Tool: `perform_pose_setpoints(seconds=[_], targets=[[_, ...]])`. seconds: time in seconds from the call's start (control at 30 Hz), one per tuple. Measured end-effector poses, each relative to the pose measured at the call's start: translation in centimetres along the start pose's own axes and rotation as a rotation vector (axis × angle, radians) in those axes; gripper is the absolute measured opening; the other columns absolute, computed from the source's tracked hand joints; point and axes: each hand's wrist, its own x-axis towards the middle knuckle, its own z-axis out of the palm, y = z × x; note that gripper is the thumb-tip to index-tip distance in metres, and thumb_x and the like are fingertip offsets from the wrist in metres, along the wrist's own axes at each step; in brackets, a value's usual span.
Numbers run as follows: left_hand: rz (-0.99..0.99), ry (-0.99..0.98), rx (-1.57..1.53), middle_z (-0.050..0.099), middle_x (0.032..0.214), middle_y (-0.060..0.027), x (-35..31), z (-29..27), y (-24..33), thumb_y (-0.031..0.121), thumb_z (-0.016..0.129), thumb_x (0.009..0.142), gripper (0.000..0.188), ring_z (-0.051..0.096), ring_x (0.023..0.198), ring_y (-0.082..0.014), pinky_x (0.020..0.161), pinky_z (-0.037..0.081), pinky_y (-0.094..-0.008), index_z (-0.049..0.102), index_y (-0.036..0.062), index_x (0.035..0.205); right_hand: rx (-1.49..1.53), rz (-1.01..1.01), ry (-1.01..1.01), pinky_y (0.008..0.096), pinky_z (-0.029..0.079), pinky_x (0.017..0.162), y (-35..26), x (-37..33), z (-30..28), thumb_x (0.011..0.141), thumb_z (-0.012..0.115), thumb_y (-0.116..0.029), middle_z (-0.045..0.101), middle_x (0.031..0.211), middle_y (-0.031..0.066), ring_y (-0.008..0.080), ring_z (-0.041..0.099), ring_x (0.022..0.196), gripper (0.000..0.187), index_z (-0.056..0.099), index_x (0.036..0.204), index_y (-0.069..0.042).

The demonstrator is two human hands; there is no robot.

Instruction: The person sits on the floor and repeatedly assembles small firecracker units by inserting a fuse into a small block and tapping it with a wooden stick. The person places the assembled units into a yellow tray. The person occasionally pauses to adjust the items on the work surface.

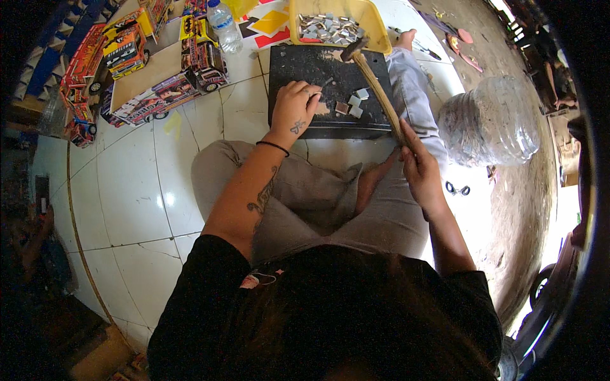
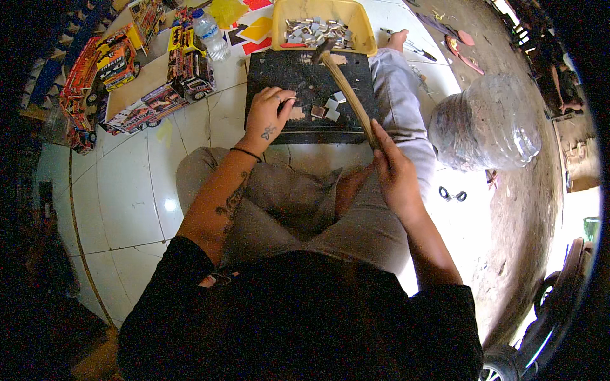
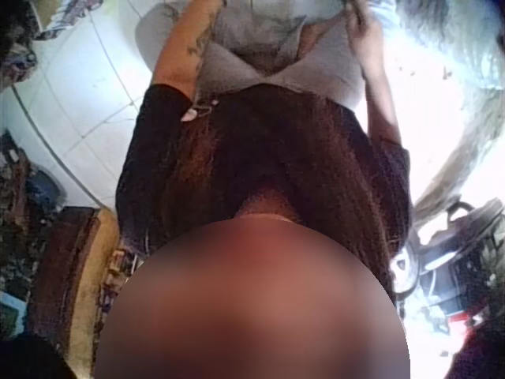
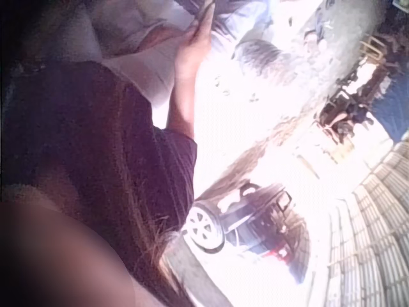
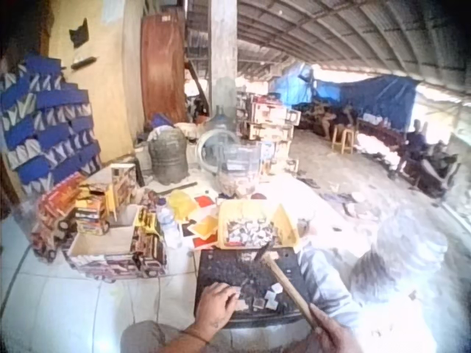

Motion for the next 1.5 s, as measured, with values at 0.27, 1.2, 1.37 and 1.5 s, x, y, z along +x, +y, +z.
perform_pose_setpoints(seconds=[0.27,1.2,1.37,1.5], targets=[[-0.353,-0.299,-0.043,0.063,0.091,-0.0193,0.4,-2.5,0.4,0.001,0.065,0.073,0.015,0.062,0.087,-0.0340,0.078,0.050,-0.0398,0.065,-0.0005,0.088,-0.002,0.078,-0.122,0.0339,0.041,0.097,0.6,-1.5,2.3,0.092,0.046,0.000,0.054,0.127,0.0216,0.0329,0.055,0.116,0.050,0.041,0.140,-0.011],[-0.324,-0.281,0.012,0.063,0.081,-0.0171,0.2,-2.4,0.3,0.003,0.067,0.074,0.013,0.064,0.071,-0.0294,0.066,0.051,-0.0353,0.066,-0.0028,0.085,-0.121,0.100,-0.171,0.0404,0.049,0.078,0.4,-3.0,3.5,0.084,0.046,0.006,0.058,0.099,0.0209,0.0359,0.062,0.087,0.068,0.036,0.144,-0.024],[-0.333,-0.351,0.057,0.065,0.084,-0.0183,1.0,-2.8,0.3,0.006,0.069,0.074,0.014,0.065,0.074,-0.0298,0.068,0.052,-0.0356,0.066,-0.0025,0.085,-0.174,0.183,-0.204,0.0429,0.049,0.078,0.3,-2.8,3.8,0.084,0.049,0.000,0.058,0.100,0.0203,0.0370,0.061,0.089,0.069,0.032,0.145,-0.028],[-0.348,-0.389,0.085,0.066,0.083,-0.0182,1.1,-2.9,0.5,0.006,0.069,0.074,0.014,0.066,0.075,-0.0289,0.068,0.053,-0.0356,0.067,-0.0023,0.084,-0.147,0.135,-0.213,0.0471,0.048,0.078,0.5,-3.0,4.0,0.084,0.055,-0.009,0.056,0.099,0.0196,0.0397,0.059,0.092,0.072,0.028,0.145,-0.034]])
